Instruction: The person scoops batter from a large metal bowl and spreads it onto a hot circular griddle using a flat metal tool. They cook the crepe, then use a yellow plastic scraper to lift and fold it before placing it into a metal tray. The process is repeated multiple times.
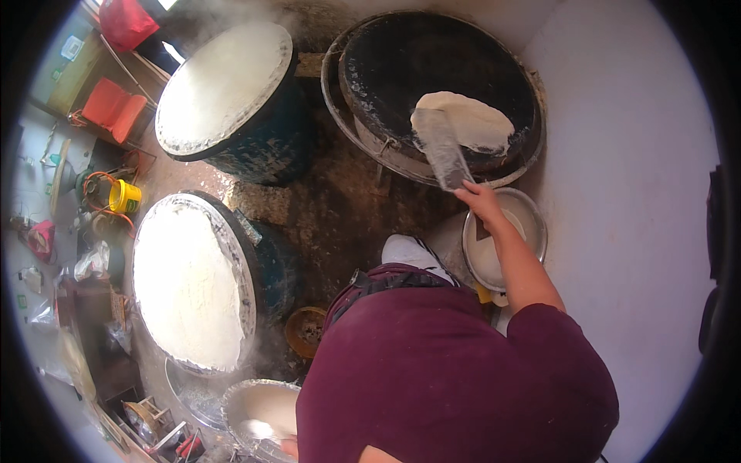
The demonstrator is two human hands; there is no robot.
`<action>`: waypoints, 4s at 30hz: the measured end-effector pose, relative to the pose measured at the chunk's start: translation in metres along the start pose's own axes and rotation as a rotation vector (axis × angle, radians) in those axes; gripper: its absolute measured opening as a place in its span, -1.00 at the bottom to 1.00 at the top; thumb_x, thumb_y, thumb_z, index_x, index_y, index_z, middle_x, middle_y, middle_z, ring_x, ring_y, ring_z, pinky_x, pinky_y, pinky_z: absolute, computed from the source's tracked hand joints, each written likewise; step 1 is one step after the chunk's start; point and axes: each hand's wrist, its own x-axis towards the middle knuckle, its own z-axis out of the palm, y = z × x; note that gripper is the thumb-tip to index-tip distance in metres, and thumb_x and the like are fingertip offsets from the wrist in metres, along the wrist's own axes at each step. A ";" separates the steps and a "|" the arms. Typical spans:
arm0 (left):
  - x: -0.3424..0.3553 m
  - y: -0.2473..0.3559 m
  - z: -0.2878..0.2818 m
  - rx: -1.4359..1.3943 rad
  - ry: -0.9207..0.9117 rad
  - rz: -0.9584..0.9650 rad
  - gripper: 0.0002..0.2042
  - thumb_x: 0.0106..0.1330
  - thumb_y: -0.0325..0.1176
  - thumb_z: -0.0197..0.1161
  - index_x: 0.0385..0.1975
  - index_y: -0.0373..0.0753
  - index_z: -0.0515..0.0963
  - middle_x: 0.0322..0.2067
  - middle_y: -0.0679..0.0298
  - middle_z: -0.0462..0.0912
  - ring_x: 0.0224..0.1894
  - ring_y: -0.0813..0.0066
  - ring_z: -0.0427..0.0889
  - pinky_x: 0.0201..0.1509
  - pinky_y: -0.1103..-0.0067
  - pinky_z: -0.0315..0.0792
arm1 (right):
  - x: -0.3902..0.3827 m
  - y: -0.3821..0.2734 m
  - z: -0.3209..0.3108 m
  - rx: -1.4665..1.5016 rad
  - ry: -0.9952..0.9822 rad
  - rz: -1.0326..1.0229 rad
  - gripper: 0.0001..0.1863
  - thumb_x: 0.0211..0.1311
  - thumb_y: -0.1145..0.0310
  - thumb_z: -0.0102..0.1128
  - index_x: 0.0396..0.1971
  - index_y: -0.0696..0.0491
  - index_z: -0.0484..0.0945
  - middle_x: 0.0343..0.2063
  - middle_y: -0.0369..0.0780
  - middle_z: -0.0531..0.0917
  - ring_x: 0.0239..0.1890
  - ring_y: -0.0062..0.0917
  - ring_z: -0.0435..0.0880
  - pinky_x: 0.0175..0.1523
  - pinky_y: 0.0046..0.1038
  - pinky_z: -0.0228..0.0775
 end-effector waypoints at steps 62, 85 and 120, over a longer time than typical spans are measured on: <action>-0.060 0.051 0.256 0.279 -0.661 0.069 -0.37 0.25 -0.30 -0.13 0.30 -0.02 -0.21 -0.36 0.16 0.55 -0.66 0.56 0.35 -0.68 0.66 0.23 | 0.086 -0.089 -0.003 -0.767 -0.092 -0.185 -0.40 -0.14 0.08 0.31 0.02 -0.16 0.45 -0.18 -0.09 0.59 -0.10 -0.24 0.54 -0.05 -0.29 0.36; -0.257 0.114 0.472 0.103 -1.197 -0.656 -0.79 0.26 -0.20 0.09 -0.15 -0.04 0.37 -0.40 0.35 0.58 -0.58 0.63 0.44 -0.54 0.62 0.34 | 0.131 -0.068 -0.072 -0.709 0.133 -0.014 -0.39 -0.16 0.09 0.30 0.01 -0.11 0.46 -0.21 -0.05 0.59 -0.12 -0.20 0.54 -0.07 -0.31 0.36; -0.263 0.125 0.494 0.140 -1.152 -0.567 -0.78 0.27 -0.21 0.07 -0.12 -0.04 0.39 -0.39 0.34 0.56 -0.58 0.61 0.42 -0.52 0.61 0.33 | 0.175 -0.139 0.011 -0.875 -0.278 -0.240 -0.43 -0.11 0.08 0.28 0.00 -0.11 0.47 -0.29 -0.14 0.62 -0.20 -0.29 0.58 -0.12 -0.31 0.38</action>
